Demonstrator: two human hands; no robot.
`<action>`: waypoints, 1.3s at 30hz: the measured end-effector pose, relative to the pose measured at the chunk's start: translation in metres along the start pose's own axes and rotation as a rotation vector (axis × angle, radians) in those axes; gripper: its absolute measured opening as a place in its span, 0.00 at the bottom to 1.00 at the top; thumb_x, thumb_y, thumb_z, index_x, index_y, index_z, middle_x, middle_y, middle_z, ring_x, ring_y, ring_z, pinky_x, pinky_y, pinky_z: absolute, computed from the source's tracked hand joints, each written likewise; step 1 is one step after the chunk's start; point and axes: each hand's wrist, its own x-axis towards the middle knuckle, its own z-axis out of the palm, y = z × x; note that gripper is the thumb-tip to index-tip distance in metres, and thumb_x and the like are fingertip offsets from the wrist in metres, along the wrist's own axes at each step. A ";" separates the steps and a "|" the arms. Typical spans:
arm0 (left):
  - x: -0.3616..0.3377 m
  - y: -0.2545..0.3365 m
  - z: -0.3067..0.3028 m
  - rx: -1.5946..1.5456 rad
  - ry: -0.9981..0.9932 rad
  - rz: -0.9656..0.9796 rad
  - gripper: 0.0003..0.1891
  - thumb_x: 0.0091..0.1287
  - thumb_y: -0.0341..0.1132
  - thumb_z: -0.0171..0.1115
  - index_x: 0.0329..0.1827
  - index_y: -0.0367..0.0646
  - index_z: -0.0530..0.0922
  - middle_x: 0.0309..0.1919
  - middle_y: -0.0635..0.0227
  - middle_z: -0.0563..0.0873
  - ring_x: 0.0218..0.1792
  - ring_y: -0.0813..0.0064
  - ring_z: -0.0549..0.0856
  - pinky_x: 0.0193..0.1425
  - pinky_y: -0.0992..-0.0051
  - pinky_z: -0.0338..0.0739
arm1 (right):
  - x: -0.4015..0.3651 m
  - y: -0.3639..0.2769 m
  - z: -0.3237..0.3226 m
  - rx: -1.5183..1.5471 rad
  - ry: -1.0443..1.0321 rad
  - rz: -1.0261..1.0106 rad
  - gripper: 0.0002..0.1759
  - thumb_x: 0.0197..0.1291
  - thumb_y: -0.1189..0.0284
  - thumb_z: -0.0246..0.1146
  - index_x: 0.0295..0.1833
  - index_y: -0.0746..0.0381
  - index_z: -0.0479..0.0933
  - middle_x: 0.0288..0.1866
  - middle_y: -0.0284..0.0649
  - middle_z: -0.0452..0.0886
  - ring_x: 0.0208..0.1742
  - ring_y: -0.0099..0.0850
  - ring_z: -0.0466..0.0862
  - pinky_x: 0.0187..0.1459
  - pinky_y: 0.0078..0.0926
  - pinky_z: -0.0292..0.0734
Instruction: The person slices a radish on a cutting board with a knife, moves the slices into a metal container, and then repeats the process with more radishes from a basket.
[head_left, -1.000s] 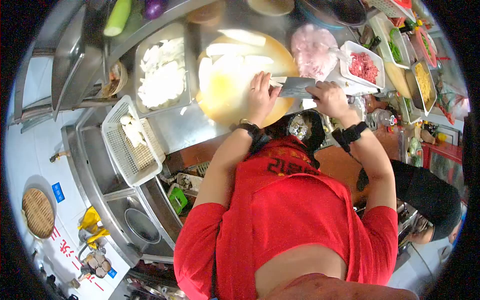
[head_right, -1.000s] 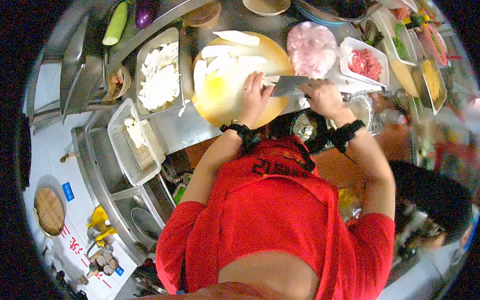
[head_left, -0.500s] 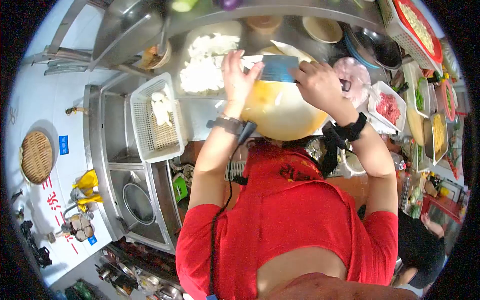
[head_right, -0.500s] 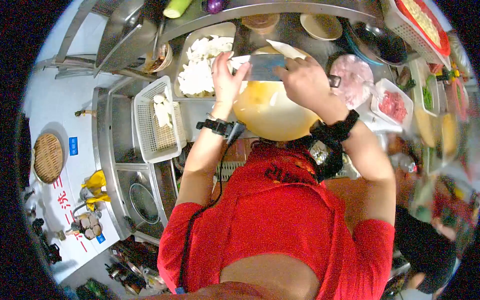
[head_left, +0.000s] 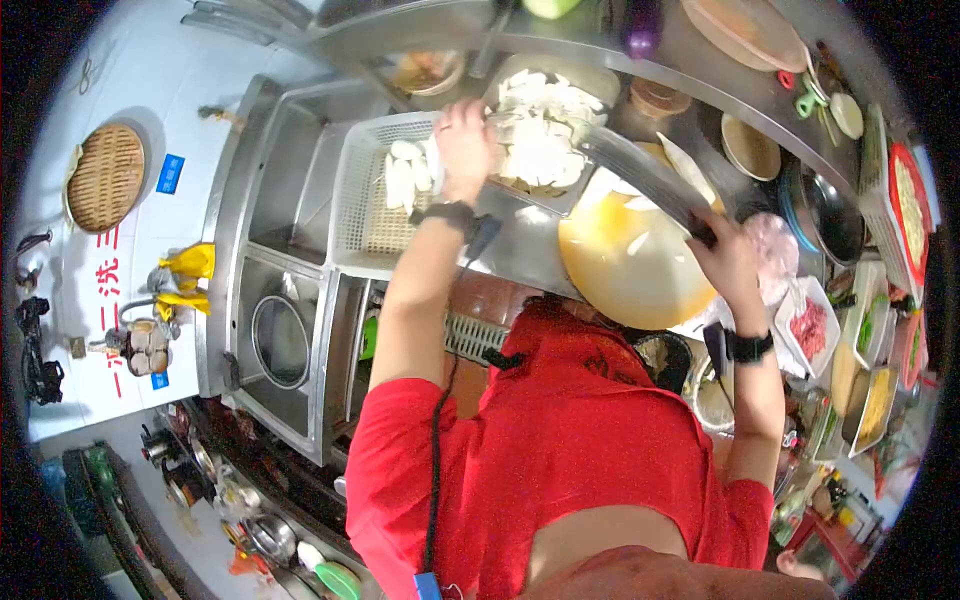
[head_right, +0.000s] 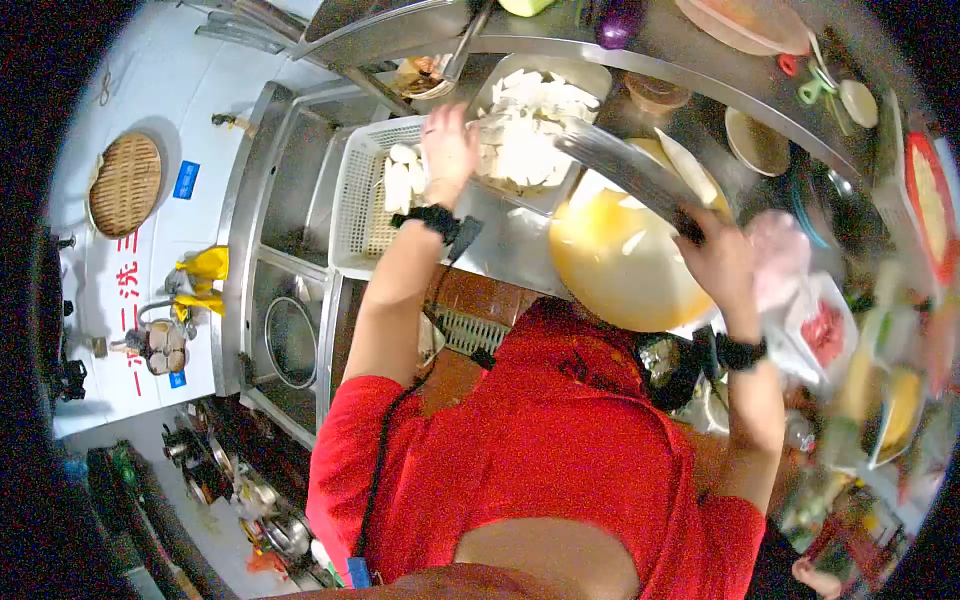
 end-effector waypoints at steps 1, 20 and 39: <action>-0.007 -0.023 -0.004 0.017 0.020 -0.038 0.20 0.58 0.40 0.60 0.53 0.43 0.75 0.51 0.54 0.78 0.54 0.51 0.75 0.59 0.55 0.67 | -0.015 0.020 0.007 0.152 0.015 -0.007 0.22 0.47 0.70 0.69 0.51 0.60 0.78 0.40 0.46 0.82 0.40 0.42 0.83 0.44 0.34 0.77; -0.076 -0.175 0.016 -0.108 -0.718 -0.913 0.51 0.45 0.55 0.66 0.73 0.58 0.51 0.62 0.37 0.66 0.61 0.45 0.71 0.62 0.58 0.69 | -0.128 0.003 0.080 0.657 -0.223 0.599 0.15 0.52 0.80 0.64 0.48 0.64 0.78 0.33 0.38 0.83 0.33 0.23 0.79 0.37 0.21 0.75; -0.104 -0.197 -0.002 -0.254 -0.605 -0.646 0.31 0.49 0.34 0.66 0.59 0.40 0.68 0.33 0.61 0.83 0.36 0.68 0.82 0.43 0.74 0.76 | -0.162 0.037 0.099 0.716 -0.068 0.787 0.18 0.55 0.72 0.61 0.51 0.67 0.75 0.25 0.37 0.78 0.24 0.23 0.76 0.28 0.23 0.71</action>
